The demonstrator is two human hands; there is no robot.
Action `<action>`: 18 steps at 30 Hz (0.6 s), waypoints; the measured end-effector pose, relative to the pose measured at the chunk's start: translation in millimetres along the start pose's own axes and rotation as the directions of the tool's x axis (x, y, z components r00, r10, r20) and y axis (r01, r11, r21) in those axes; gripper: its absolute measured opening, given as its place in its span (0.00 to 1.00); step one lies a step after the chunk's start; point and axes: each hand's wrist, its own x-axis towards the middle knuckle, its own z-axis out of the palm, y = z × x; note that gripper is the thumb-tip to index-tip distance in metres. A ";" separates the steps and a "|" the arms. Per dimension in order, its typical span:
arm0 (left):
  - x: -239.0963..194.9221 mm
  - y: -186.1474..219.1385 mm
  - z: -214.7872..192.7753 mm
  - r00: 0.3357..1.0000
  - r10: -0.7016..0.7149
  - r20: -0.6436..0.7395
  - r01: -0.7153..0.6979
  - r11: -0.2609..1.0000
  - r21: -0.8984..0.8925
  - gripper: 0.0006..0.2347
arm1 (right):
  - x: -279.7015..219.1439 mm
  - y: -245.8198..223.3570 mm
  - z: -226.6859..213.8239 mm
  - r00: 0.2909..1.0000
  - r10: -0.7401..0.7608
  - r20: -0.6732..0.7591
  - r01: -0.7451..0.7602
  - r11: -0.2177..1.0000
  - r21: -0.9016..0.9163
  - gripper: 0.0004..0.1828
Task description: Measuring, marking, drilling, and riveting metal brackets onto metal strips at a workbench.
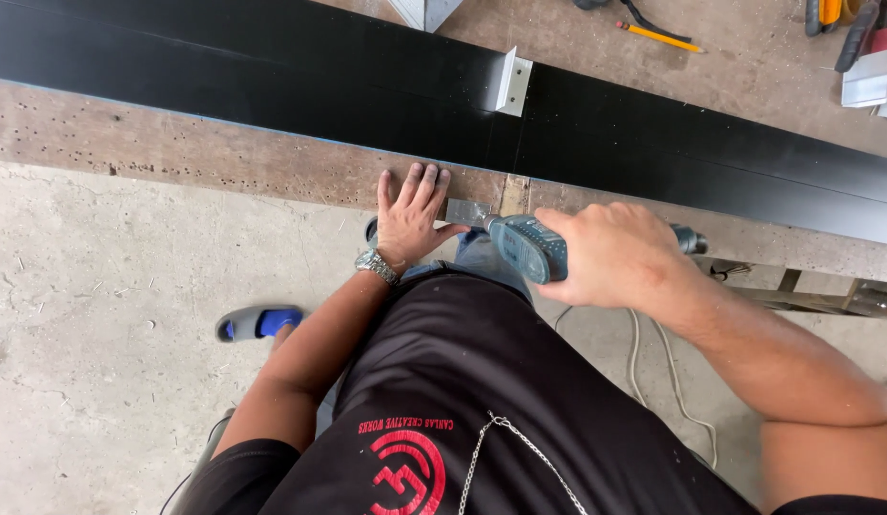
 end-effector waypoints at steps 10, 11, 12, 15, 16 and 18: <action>0.5 -0.1 -1.7 1.000 -0.004 0.019 0.004 1.000 -0.017 0.40 | 5.3 7.2 4.9 0.997 -0.075 0.001 0.075 0.995 -0.065 0.38; 0.0 -0.3 -1.7 1.000 -0.005 0.024 0.005 1.000 -0.019 0.40 | 5.1 8.4 5.3 0.997 -0.080 0.003 0.080 0.995 -0.060 0.37; -0.4 -0.4 -1.8 1.000 -0.005 0.029 0.006 1.000 -0.022 0.39 | 4.8 9.7 5.7 0.996 -0.085 0.006 0.085 0.995 -0.055 0.36; -1.4 0.7 -3.0 0.999 -0.005 0.044 0.007 1.000 -0.031 0.39 | 2.2 7.0 7.1 0.994 -0.105 -0.019 0.101 0.985 -0.138 0.38; -1.8 0.7 -4.1 0.999 -0.002 0.045 0.003 0.999 -0.032 0.39 | 2.0 9.5 6.9 0.995 -0.102 -0.019 0.099 0.986 -0.135 0.38; 0.2 -1.3 -5.4 0.998 0.000 0.055 0.002 0.999 -0.038 0.40 | 2.4 14.2 4.5 0.996 -0.078 -0.041 0.075 0.996 -0.053 0.34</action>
